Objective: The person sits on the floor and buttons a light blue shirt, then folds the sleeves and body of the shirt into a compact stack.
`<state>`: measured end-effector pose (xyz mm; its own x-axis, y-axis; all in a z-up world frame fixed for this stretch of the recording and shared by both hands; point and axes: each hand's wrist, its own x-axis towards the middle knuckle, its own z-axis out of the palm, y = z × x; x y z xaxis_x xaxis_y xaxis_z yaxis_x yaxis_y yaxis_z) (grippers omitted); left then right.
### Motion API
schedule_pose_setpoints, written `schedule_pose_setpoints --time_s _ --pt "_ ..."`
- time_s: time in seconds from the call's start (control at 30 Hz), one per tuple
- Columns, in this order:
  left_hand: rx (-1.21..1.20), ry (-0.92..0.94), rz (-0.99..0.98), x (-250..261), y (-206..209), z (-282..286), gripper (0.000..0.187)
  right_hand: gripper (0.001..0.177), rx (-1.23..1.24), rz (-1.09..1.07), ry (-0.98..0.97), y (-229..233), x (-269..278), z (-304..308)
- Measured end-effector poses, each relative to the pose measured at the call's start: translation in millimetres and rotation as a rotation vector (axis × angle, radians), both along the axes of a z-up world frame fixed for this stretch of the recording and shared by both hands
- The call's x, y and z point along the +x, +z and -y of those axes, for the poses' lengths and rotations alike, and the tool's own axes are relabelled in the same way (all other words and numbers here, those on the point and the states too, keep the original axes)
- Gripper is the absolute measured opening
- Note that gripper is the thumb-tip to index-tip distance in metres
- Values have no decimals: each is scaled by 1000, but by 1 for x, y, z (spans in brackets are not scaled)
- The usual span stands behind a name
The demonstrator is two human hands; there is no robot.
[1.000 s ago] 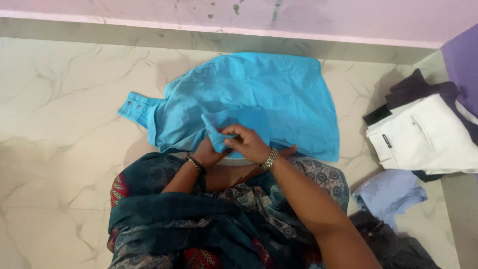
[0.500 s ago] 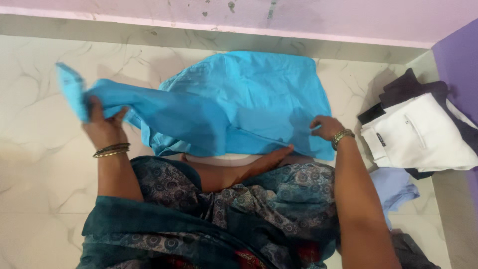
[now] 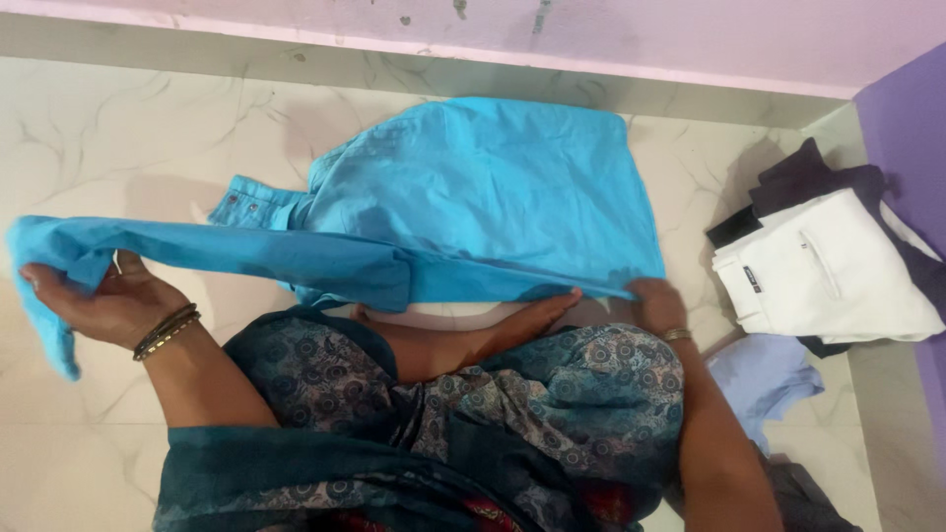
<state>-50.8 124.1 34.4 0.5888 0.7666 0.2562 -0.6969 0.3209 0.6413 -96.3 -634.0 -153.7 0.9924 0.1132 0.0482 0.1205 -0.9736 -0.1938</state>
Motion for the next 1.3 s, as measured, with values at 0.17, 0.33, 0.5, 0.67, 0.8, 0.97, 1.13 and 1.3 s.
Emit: schedule_pose_setpoints --time_s 0.17,0.33,0.5,0.67,0.8,0.97,1.13,1.3 --pt "248 24 79 -2 -2 -5 36 15 -78 131 -87 43 32 18" --pt "232 64 -10 15 0 14 34 23 -99 -293 -365 93 110 9" --pt "288 128 -66 27 9 35 40 24 -63 -152 -539 79 167 -14" --pt "371 200 -190 32 7 45 46 54 -235 577 -399 51 168 -65" --pt "461 176 -222 36 -1 51 53 51 -161 510 -255 64 166 -108" --pt "391 163 -253 37 -1 55 55 33 -65 -598 -224 81 159 -139" --pt "492 211 -227 31 -4 64 53 43 -180 -581 -162 72 149 -145" --pt "580 296 -208 26 -28 62 50 53 156 -105 170 56 144 -181"
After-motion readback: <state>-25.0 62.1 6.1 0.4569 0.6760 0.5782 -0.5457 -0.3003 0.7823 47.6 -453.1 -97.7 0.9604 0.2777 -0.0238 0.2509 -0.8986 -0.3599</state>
